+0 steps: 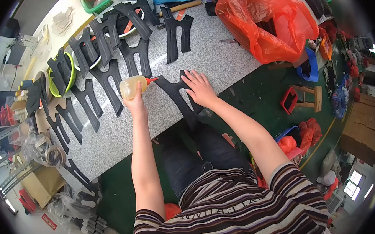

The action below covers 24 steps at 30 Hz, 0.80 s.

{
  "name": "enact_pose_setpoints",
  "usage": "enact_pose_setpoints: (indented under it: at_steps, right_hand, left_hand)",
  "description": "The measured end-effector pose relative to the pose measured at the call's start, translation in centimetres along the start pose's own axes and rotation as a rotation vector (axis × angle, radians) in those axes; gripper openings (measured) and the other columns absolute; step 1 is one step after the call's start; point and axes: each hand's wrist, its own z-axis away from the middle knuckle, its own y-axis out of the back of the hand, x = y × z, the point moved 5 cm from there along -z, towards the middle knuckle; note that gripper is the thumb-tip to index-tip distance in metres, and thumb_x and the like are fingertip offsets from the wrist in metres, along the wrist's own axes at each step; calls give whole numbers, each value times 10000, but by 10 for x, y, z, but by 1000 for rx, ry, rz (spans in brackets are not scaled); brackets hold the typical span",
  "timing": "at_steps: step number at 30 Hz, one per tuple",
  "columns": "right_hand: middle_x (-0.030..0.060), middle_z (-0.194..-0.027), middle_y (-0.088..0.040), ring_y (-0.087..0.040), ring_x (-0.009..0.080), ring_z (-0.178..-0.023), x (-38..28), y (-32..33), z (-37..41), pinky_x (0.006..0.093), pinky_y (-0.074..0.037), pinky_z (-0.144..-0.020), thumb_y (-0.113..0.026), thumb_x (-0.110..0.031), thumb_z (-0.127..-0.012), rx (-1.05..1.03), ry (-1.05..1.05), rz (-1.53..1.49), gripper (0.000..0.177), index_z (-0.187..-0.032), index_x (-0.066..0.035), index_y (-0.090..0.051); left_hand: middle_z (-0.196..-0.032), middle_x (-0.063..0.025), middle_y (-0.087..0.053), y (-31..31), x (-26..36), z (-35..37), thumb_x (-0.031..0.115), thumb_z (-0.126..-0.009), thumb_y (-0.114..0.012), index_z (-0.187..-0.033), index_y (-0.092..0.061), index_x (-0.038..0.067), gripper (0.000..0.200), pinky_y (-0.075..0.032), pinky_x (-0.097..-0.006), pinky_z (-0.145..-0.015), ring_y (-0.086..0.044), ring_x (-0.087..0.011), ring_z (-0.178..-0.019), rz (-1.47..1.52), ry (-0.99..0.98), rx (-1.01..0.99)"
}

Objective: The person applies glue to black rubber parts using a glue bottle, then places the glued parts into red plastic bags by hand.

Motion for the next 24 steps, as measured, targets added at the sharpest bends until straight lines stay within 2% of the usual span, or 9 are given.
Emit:
enact_pose_setpoints:
  at_steps: [3,9,12,18,24]
  right_hand:
    - [57,-1536,-282,-221,289,-1423,1,-1,0,486,-165,-1155,-531,-268,-934,-10,2,0,543,-1442,-158,-373]
    - [59,-1537,-279,-217,290,-1424,2,-2,0,485,-153,-1159,-524,-267,-937,2,3,-8,542,-1445,-162,-366]
    - [46,-1541,-271,-218,286,-1424,1,-2,1,478,-157,-1159,-517,-276,-942,-5,-6,9,545,-1451,-174,-351]
    - [54,-1537,-276,-221,289,-1421,1,-2,0,485,-155,-1159,-526,-269,-934,1,-5,1,552,-1448,-165,-355]
    - [48,-1536,-281,-229,283,-1419,3,-4,0,486,-158,-1157,-535,-267,-925,17,-9,5,555,-1443,-171,-363]
  left_hand:
    - [-1102,-87,-619,3,-2,8,97,-794,-774,-1174,-553,2,450,-497,-305,-843,-607,-175,-984,-59,64,-104]
    - [-1104,-74,-620,5,0,44,82,-800,-763,-1176,-558,22,433,-480,-299,-859,-602,-168,-998,133,227,-128]
    - [-1099,-74,-623,11,-8,55,78,-800,-761,-1165,-563,15,420,-471,-306,-876,-602,-167,-994,-103,182,-180]
    - [-1063,-71,-637,8,-15,55,76,-789,-773,-1124,-586,2,391,-460,-299,-874,-604,-157,-970,-95,149,-183]
    - [-1065,-58,-630,23,-30,87,78,-802,-760,-1148,-572,14,399,-474,-289,-858,-605,-156,-979,-212,230,-252]
